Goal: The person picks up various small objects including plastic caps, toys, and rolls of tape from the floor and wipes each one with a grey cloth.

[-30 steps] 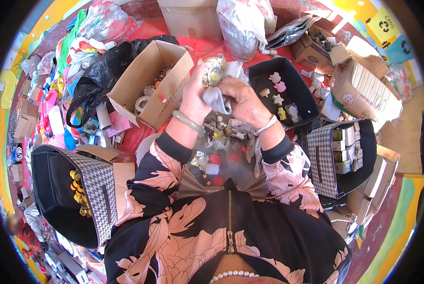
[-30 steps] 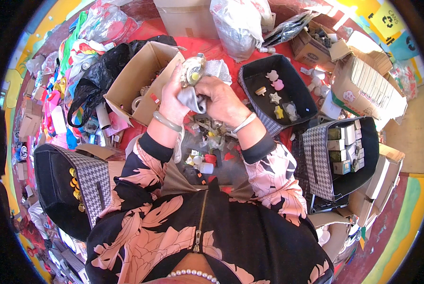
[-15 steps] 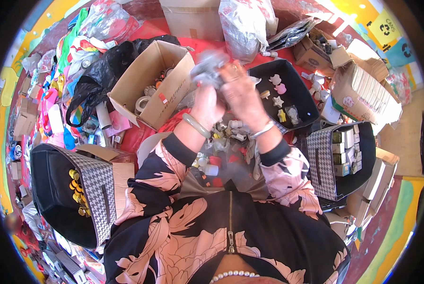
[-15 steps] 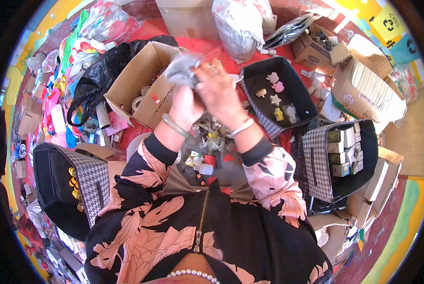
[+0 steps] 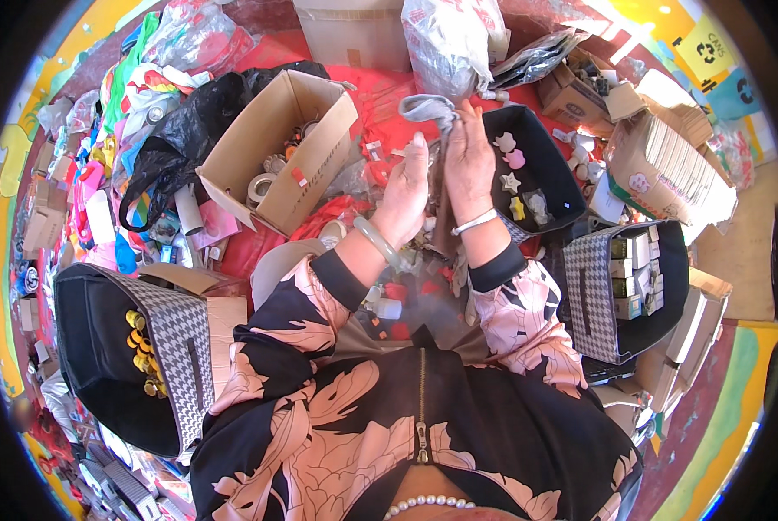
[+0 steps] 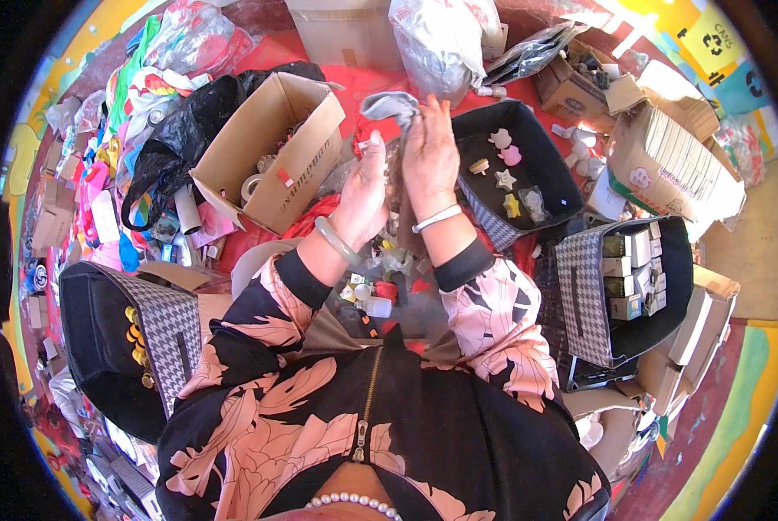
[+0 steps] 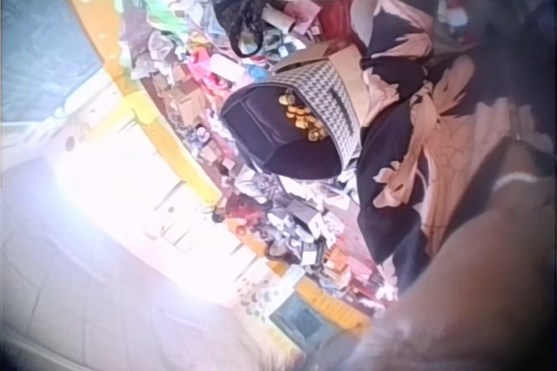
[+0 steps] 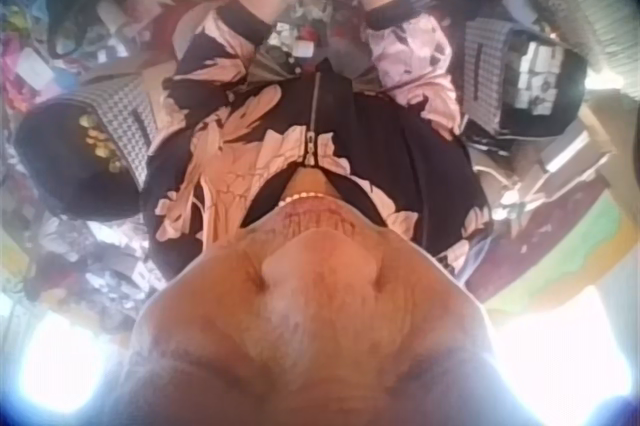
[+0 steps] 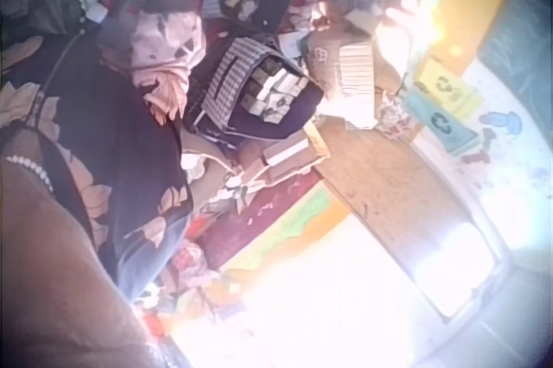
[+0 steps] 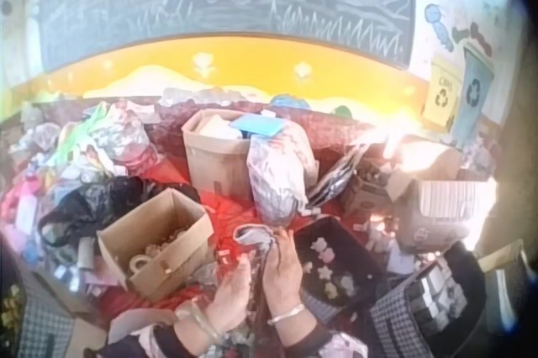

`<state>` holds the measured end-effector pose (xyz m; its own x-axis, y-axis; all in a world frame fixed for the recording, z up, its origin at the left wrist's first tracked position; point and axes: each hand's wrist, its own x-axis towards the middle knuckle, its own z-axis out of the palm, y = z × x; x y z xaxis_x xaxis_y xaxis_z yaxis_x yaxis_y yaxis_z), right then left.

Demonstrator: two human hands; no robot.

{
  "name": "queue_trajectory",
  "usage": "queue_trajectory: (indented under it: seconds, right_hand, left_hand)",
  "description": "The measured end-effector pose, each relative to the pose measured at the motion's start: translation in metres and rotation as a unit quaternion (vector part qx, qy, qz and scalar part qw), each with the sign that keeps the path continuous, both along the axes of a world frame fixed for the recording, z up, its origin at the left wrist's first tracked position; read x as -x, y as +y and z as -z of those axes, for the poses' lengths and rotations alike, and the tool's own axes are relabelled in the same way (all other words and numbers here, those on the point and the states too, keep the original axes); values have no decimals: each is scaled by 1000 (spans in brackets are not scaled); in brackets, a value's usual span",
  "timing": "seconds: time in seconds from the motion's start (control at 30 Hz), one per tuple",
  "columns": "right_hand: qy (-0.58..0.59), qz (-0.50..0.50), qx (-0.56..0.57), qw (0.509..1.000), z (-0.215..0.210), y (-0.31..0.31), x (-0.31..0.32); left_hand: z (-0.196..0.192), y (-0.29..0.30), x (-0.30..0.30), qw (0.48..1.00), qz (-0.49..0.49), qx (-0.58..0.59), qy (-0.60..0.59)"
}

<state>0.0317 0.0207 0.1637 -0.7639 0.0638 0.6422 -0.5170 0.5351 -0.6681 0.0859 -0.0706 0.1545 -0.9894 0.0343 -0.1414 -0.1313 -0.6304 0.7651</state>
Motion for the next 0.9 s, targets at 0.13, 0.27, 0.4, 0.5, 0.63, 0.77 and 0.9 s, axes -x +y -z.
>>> queue_trajectory:
  seconds: [0.13, 0.27, 0.4, 0.5, 0.63, 0.77, 0.9]
  right_hand:
    - [-128, 49, 87, 987, 14, 39, 33]
    - [-374, -106, 482, 785, 18, 72, 50]
    - [-412, -173, 507, 737, -30, 56, 9]
    - [-307, -186, 379, 853, 4, 4, -9]
    - [-217, -130, 284, 925, 22, -12, -16]
    - [-169, -134, 311, 926, 15, -3, -11]
    - [-285, -141, 481, 817, 7, 4, -8]
  left_hand:
    - [-17, 5, -5, 999, 26, -1, 25]
    - [-28, -15, 2, 991, 9, -134, 21]
    - [-36, -19, 10, 984, -71, -156, 36]
    - [-22, -13, 13, 984, -59, -149, 75]
    - [-13, -9, 9, 980, -27, -169, 97]
    - [-22, -10, 9, 986, -31, -153, 59]
    - [-19, -10, 9, 987, -32, -159, 8]
